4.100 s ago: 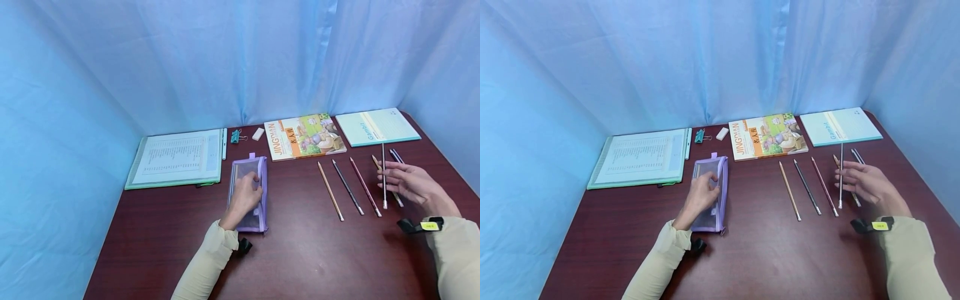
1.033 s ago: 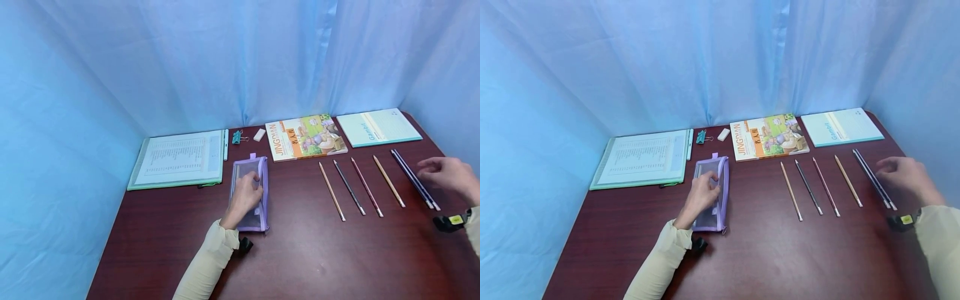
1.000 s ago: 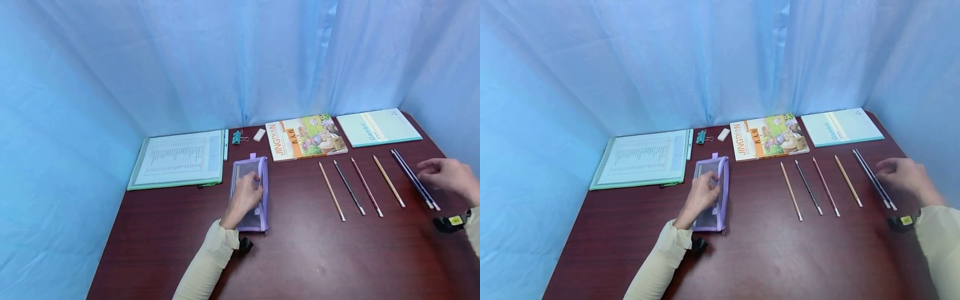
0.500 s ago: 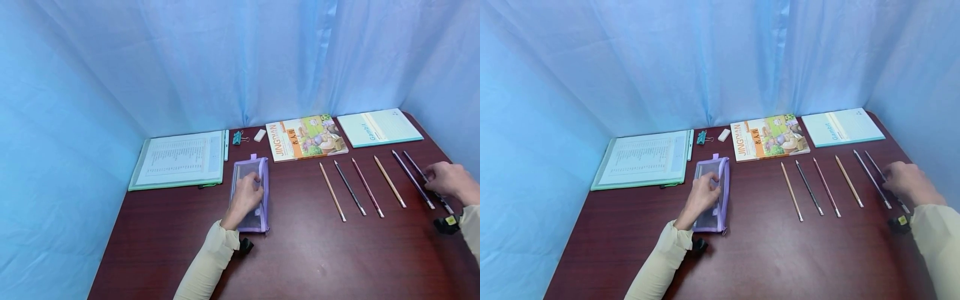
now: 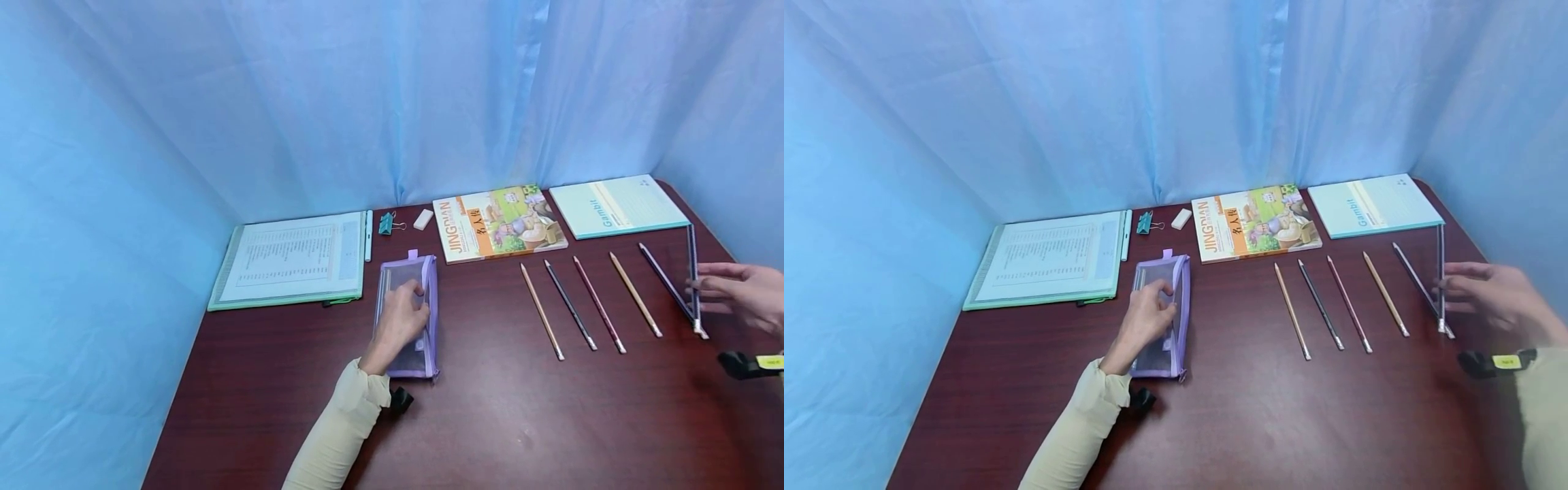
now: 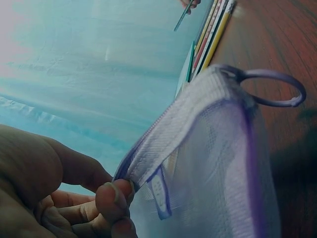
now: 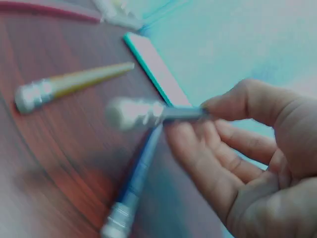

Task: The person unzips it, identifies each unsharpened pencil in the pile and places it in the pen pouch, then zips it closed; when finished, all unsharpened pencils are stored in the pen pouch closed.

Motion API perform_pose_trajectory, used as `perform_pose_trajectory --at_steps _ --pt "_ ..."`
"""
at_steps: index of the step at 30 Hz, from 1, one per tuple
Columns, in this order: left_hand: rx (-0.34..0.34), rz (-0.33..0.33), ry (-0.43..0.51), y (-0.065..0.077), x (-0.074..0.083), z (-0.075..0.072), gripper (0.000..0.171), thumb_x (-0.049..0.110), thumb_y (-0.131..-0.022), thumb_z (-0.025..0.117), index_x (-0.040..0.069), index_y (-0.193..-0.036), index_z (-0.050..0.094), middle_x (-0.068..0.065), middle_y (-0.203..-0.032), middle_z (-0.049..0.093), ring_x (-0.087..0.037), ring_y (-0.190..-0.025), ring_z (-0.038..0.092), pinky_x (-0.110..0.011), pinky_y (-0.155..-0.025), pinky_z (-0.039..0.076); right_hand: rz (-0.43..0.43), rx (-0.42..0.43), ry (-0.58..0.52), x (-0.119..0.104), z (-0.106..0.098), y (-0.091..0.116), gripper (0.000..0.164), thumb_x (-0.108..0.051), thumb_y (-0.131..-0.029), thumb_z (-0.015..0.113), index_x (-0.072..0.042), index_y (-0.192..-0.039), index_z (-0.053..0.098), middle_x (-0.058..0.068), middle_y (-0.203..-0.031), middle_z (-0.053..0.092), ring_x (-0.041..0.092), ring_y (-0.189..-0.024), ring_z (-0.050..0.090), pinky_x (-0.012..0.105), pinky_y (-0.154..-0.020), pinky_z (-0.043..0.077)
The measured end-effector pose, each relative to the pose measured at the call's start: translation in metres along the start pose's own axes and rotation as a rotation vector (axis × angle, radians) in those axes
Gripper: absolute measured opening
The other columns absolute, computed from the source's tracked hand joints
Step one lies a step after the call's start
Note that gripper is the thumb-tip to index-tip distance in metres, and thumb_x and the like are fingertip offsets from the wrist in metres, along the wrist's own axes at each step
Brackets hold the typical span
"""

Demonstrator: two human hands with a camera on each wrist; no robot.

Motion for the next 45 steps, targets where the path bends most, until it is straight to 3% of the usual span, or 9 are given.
perform_pose_trajectory --at_steps 3,7,9,14,23,29,36,41,45 --pt "0.016 0.009 -0.011 0.000 0.000 0.000 0.017 0.000 -0.086 0.061 -0.002 -0.102 0.064 0.006 -0.050 0.044 -0.002 -0.042 0.041 -0.017 -0.039 0.030 -0.018 -0.144 -0.241 0.008 0.007 0.001 0.044 0.006 -0.104 0.034 -0.012 -0.112 0.073 0.001 -0.103 0.078 0.015 -0.093 0.076 0.033 -0.071 0.062" --pt "0.011 0.008 -0.010 -0.001 0.000 -0.001 0.017 0.000 -0.087 0.061 -0.002 -0.103 0.064 0.006 -0.051 0.044 -0.002 -0.042 0.041 -0.016 -0.039 0.030 0.027 -0.313 -0.475 0.017 0.019 0.003 0.049 0.003 -0.107 0.022 -0.003 -0.124 0.067 0.013 -0.117 0.074 0.026 -0.106 0.073 0.041 -0.084 0.061" --pt "0.005 0.003 -0.006 -0.001 0.000 -0.001 0.017 0.000 -0.087 0.060 -0.002 -0.103 0.064 0.006 -0.051 0.044 -0.002 -0.041 0.041 -0.016 -0.039 0.029 0.048 -0.350 -0.536 0.020 0.025 0.003 0.050 0.003 -0.107 0.020 -0.001 -0.126 0.066 0.015 -0.119 0.073 0.027 -0.108 0.072 0.043 -0.087 0.060" --pt "-0.007 -0.014 0.004 -0.001 -0.001 0.000 0.017 0.000 -0.088 0.060 -0.002 -0.105 0.063 0.005 -0.051 0.045 -0.003 -0.041 0.042 -0.016 -0.038 0.031 0.063 -0.339 -0.540 0.023 0.048 0.003 0.051 0.004 -0.106 0.019 -0.001 -0.125 0.067 0.014 -0.118 0.073 0.027 -0.107 0.073 0.044 -0.087 0.060" --pt "-0.019 -0.021 0.016 -0.001 0.000 0.000 0.017 0.002 -0.090 0.059 -0.001 -0.106 0.063 0.005 -0.050 0.045 -0.003 -0.040 0.042 -0.016 -0.038 0.030 0.050 -0.397 -0.439 0.021 0.126 -0.007 0.050 0.010 -0.104 0.022 -0.002 -0.127 0.065 0.012 -0.118 0.073 0.023 -0.106 0.073 0.041 -0.086 0.061" --pt "0.008 -0.003 0.005 -0.001 0.000 -0.001 0.017 0.001 -0.088 0.061 -0.001 -0.104 0.064 0.005 -0.050 0.045 -0.003 -0.040 0.041 -0.016 -0.038 0.030 0.082 -0.371 -0.245 0.023 0.190 -0.015 0.043 0.007 -0.103 0.035 -0.010 -0.122 0.069 0.006 -0.108 0.075 0.016 -0.097 0.074 0.037 -0.079 0.062" --pt "0.020 0.015 -0.007 -0.001 -0.001 -0.001 0.015 0.000 -0.087 0.061 -0.002 -0.102 0.064 0.006 -0.050 0.044 -0.002 -0.039 0.040 -0.016 -0.037 0.028 0.151 -0.433 -0.097 0.035 0.264 -0.027 0.033 0.002 -0.102 0.045 -0.016 -0.118 0.068 0.001 -0.109 0.075 0.014 -0.095 0.073 0.036 -0.078 0.062" --pt "0.014 0.008 -0.008 0.000 -0.001 -0.001 0.016 0.001 -0.087 0.061 -0.001 -0.103 0.064 0.005 -0.051 0.044 -0.003 -0.040 0.040 -0.017 -0.038 0.029 0.237 -0.432 -0.035 0.047 0.308 -0.036 0.025 -0.003 -0.100 0.051 -0.003 -0.124 0.059 0.000 -0.105 0.075 0.013 -0.091 0.073 0.037 -0.078 0.062" --pt "0.005 0.003 -0.002 0.000 -0.001 0.000 0.017 0.001 -0.088 0.061 -0.001 -0.104 0.064 0.005 -0.051 0.045 -0.004 -0.041 0.041 -0.017 -0.038 0.029 0.287 -0.427 0.021 0.060 0.334 -0.046 0.043 -0.004 -0.099 0.053 0.015 -0.136 0.041 0.000 -0.101 0.073 0.013 -0.089 0.072 0.040 -0.078 0.062"
Point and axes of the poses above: each hand's wrist, its own y-axis away from the middle knuckle, its own z-axis out of the palm, x = y × z, the point moved 4 cm from there along -y, towards the middle knuckle
